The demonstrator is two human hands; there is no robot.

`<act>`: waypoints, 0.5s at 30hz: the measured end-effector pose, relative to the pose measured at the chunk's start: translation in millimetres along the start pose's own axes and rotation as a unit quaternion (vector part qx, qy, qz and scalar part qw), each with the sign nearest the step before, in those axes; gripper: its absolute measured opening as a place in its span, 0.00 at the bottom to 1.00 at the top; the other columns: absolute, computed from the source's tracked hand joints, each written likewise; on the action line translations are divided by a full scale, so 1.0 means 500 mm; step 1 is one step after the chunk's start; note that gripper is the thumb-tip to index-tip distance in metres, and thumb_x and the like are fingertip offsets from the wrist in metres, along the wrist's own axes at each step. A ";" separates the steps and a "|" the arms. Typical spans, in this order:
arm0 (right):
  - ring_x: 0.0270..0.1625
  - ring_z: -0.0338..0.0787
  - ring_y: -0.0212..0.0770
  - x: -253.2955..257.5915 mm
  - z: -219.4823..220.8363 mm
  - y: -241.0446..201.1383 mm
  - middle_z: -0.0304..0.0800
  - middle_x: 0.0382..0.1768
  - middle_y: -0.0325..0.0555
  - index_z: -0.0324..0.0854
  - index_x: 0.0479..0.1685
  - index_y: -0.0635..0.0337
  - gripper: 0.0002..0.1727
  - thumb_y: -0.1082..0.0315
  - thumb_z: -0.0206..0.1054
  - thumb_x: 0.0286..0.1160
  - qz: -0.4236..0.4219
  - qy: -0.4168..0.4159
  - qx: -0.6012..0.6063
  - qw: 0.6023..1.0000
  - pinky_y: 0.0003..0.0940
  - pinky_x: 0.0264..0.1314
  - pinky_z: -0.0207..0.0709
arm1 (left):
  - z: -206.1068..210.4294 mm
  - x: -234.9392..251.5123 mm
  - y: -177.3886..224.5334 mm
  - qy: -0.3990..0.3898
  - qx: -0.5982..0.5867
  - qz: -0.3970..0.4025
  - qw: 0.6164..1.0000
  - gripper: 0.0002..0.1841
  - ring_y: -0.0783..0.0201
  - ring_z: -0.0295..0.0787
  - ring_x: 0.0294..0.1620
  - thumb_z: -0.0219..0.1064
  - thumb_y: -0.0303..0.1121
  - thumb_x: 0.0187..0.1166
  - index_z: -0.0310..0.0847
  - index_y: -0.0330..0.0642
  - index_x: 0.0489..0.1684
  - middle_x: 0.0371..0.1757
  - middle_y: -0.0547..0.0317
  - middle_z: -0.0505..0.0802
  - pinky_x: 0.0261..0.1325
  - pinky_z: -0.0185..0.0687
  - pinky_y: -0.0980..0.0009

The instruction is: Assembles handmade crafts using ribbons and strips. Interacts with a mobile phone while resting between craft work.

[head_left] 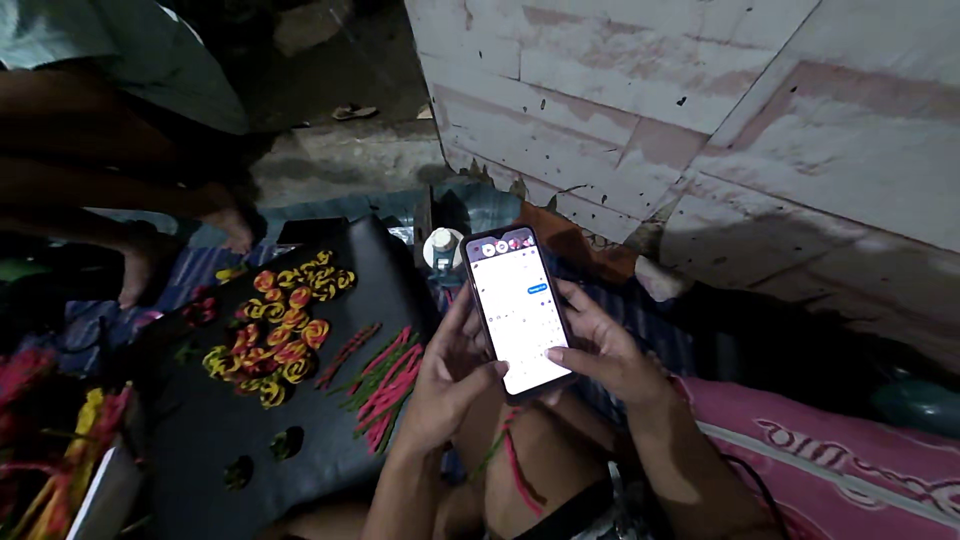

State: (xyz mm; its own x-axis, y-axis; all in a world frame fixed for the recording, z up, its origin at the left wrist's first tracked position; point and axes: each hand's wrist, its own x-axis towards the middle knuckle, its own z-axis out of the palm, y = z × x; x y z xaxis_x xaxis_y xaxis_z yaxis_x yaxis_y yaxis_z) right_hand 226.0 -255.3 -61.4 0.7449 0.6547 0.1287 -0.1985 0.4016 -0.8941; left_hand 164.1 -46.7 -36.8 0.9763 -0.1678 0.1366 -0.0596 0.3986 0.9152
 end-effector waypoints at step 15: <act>0.52 0.95 0.30 0.000 0.013 -0.008 0.90 0.63 0.36 0.48 0.84 0.63 0.34 0.78 0.58 0.81 0.006 0.025 -0.026 0.999 0.25 0.39 0.93 | 0.002 -0.001 -0.019 0.027 0.037 0.031 0.998 0.47 0.64 0.87 0.70 0.63 0.13 0.72 0.35 0.29 0.92 0.80 0.54 0.80 0.72 0.85 0.64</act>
State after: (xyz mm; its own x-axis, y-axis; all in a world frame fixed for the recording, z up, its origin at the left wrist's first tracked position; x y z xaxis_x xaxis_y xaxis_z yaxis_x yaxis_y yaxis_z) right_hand 222.7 -253.0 -55.2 0.7742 0.6254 0.0980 -0.1741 0.3592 -0.9169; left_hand 164.0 -51.5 -44.9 0.9798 -0.0952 0.1760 -0.1344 0.3382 0.9314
